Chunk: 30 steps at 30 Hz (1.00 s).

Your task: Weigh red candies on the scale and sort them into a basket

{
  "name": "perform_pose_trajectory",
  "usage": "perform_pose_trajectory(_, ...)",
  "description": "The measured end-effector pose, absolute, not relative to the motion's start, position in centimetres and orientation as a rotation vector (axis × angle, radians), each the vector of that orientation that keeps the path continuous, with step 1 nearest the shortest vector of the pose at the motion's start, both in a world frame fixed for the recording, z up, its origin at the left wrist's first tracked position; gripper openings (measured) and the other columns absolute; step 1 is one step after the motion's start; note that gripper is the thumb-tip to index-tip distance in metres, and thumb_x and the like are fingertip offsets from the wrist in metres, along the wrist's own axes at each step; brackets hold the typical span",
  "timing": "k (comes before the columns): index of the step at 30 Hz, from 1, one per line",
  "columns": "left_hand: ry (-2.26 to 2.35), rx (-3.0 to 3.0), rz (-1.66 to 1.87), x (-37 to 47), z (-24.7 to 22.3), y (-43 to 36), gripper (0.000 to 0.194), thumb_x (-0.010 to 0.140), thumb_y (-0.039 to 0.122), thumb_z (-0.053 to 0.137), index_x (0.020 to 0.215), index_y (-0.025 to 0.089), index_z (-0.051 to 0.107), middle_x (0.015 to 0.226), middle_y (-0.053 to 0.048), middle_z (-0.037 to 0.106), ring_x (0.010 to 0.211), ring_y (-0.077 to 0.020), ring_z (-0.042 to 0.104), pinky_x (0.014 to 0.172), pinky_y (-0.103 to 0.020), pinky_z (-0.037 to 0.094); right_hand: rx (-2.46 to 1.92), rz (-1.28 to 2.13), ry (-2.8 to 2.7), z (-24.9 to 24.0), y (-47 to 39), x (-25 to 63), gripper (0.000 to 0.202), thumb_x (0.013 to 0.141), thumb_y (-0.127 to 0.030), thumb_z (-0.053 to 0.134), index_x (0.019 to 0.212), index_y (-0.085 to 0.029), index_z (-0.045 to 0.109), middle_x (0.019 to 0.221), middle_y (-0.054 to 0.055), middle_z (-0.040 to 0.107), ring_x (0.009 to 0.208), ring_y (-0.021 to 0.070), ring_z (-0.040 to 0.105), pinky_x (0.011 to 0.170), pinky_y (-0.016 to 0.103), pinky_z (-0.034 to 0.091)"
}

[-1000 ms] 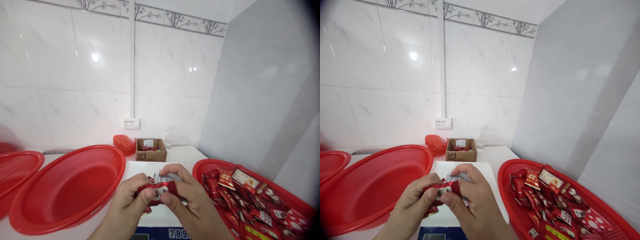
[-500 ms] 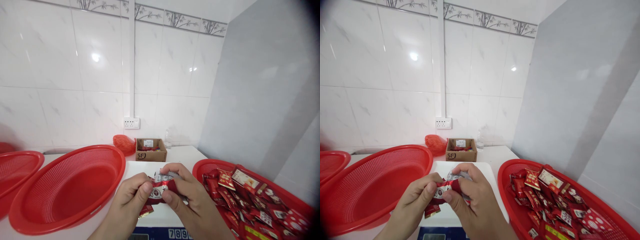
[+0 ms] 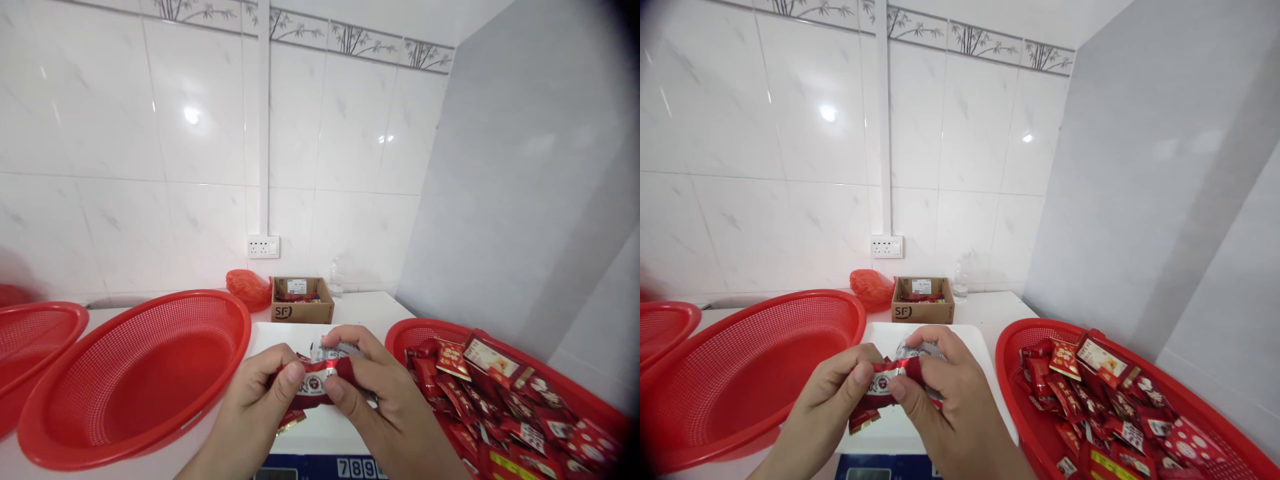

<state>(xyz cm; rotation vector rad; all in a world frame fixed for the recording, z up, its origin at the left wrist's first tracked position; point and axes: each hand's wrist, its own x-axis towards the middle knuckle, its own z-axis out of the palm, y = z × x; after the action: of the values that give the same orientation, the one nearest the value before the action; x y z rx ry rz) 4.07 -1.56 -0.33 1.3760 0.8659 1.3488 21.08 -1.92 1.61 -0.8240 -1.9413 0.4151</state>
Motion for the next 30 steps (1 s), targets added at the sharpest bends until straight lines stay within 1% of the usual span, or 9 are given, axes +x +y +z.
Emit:
perform_pose_trajectory(3, 0.794, 1.319, 1.489, 3.8, -0.3, -1.1, 0.042, 0.084, 0.055, 0.065, 0.068, 0.017, 0.055, 0.056, 0.005, 0.046, 0.051, -0.0078, 0.039, 0.047, -0.016, 0.037, -0.858, 0.348, -1.895, 1.5, -1.7, 21.2, 0.034, 0.098, -0.037, 0.05, 0.077, -0.021, 0.07, 0.103, 0.005, 0.059, 0.074, 0.0124, 0.063, 0.064, 0.023, 0.053)
perform_pose_trajectory(6, 0.716, 1.158, 1.621, 3.5, 0.0, -0.9, 0.022, 0.081, 0.038, 0.073, 0.081, 0.02, 0.059, 0.072, 0.003, 0.057, 0.062, -0.0096, 0.049, 0.059, -0.017, 0.044, -0.932, 0.265, -1.792, 1.2, -1.2, 21.4, 0.034, 0.098, -0.038, 0.049, 0.077, -0.022, 0.071, 0.106, 0.006, 0.059, 0.085, 0.0156, 0.065, 0.064, 0.023, 0.053)
perform_pose_trajectory(8, 0.667, 1.109, 1.637, 3.5, 0.1, -0.9, 0.019, 0.078, 0.03, 0.075, 0.086, 0.022, 0.06, 0.081, 0.003, 0.059, 0.068, -0.0101, 0.053, 0.063, -0.018, 0.047, -0.977, 0.209, -1.738, 1.0, -0.9, 21.3, 0.034, 0.098, -0.038, 0.049, 0.079, -0.022, 0.071, 0.109, 0.007, 0.059, 0.088, 0.0169, 0.065, 0.067, 0.025, 0.053)
perform_pose_trajectory(13, 0.661, 1.163, 1.579, 4.1, -0.1, -1.2, 0.026, 0.08, 0.029, 0.075, 0.098, 0.024, 0.057, 0.086, 0.002, 0.063, 0.067, -0.0109, 0.058, 0.062, -0.02, 0.049, -1.026, 0.161, -1.818, 0.9, -0.6, 21.0, 0.036, 0.098, -0.039, 0.046, 0.082, -0.02, 0.071, 0.11, 0.01, 0.06, 0.095, 0.0215, 0.064, 0.077, 0.033, 0.053)
perform_pose_trajectory(16, 0.69, 1.23, 1.625, 4.3, -0.1, -1.1, 0.025, 0.078, 0.026, 0.077, 0.094, 0.023, 0.059, 0.085, 0.002, 0.063, 0.067, -0.0104, 0.059, 0.061, -0.02, 0.051, -1.014, 0.157, -1.871, 1.0, -0.7, 20.9, 0.036, 0.099, -0.039, 0.045, 0.085, -0.02, 0.072, 0.112, 0.011, 0.06, 0.101, 0.0233, 0.063, 0.083, 0.036, 0.052)
perform_pose_trajectory(20, 0.744, 1.309, 1.645, 4.3, 0.1, -1.2, 0.019, 0.076, 0.022, 0.077, 0.088, 0.021, 0.063, 0.083, 0.0, 0.067, 0.068, -0.0126, 0.062, 0.057, -0.02, 0.053, -1.027, 0.108, -1.887, 0.8, -0.7, 20.8, 0.036, 0.099, -0.039, 0.044, 0.087, -0.02, 0.071, 0.113, 0.012, 0.06, 0.103, 0.0247, 0.062, 0.083, 0.038, 0.053)
perform_pose_trajectory(24, 0.831, 1.377, 1.659, 4.3, 0.3, -1.4, 0.014, 0.075, 0.019, 0.076, 0.086, 0.022, 0.068, 0.088, -0.002, 0.071, 0.077, -0.0157, 0.065, 0.059, -0.02, 0.055, -1.021, 0.147, -1.935, 0.6, -0.7, 20.8, 0.039, 0.098, -0.042, 0.045, 0.079, -0.018, 0.069, 0.113, 0.013, 0.06, 0.104, 0.0264, 0.062, 0.081, 0.038, 0.054)
perform_pose_trajectory(28, 0.791, 1.365, 1.656, 4.4, 0.2, -1.5, 0.015, 0.074, 0.02, 0.078, 0.087, 0.024, 0.071, 0.089, -0.002, 0.074, 0.075, -0.0154, 0.067, 0.06, -0.02, 0.057, -0.98, 0.189, -1.951, 0.6, -0.8, 20.8, 0.037, 0.098, -0.039, 0.048, 0.077, -0.017, 0.068, 0.113, 0.013, 0.059, 0.098, 0.0239, 0.065, 0.08, 0.036, 0.055)
perform_pose_trajectory(30, 0.773, 1.376, 1.672, 4.4, 0.1, -1.6, 0.017, 0.074, 0.019, 0.079, 0.088, 0.025, 0.073, 0.091, -0.002, 0.075, 0.078, -0.0155, 0.069, 0.064, -0.02, 0.058, -0.947, 0.165, -1.947, 0.8, -0.7, 20.9, 0.034, 0.098, -0.036, 0.049, 0.077, -0.017, 0.068, 0.111, 0.013, 0.06, 0.095, 0.0225, 0.066, 0.079, 0.035, 0.056)
